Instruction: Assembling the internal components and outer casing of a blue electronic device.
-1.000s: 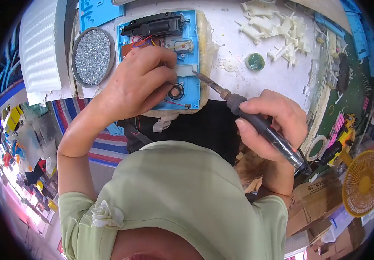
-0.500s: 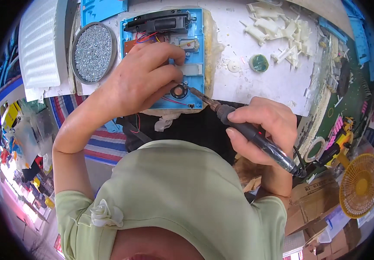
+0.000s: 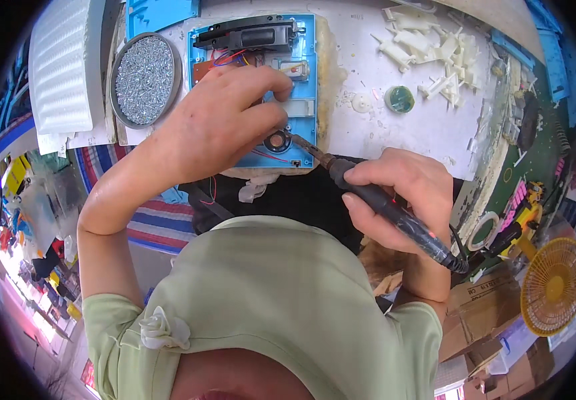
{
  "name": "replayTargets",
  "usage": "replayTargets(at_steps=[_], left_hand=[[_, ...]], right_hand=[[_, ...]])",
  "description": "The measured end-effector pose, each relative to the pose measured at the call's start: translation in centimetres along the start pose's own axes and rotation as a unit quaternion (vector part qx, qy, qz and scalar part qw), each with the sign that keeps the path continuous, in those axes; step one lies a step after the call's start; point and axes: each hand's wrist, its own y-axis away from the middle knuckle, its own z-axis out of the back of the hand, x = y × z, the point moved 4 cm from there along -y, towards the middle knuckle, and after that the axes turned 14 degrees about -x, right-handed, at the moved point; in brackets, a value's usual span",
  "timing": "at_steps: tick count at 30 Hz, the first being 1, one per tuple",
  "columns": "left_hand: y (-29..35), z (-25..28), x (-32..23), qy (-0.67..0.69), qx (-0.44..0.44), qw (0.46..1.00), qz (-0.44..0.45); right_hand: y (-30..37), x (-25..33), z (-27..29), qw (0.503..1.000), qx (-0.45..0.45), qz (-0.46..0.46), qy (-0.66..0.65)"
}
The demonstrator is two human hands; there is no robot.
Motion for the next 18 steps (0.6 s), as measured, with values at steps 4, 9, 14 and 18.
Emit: replayTargets(at_steps=[4, 9, 14, 18], left_hand=[[0.0, -0.1, -0.1, -0.002, 0.002, 1.0, 0.003], [0.0, -0.1, 0.0, 0.0, 0.006, 1.0, 0.001], [0.0, -0.1, -0.1, -0.002, 0.015, 1.0, 0.005], [0.0, -0.1, 0.0, -0.002, 0.011, 1.0, 0.003]], right_hand=[[-0.1, 0.2, 0.0, 1.0, 0.002, 0.002, 0.004], [-0.1, 0.3, 0.3, 1.0, 0.004, -0.002, 0.0], [0.2, 0.3, 0.9, 1.0, -0.009, -0.011, -0.013], [0.2, 0.1, 1.2, 1.0, -0.011, -0.017, -0.012]])
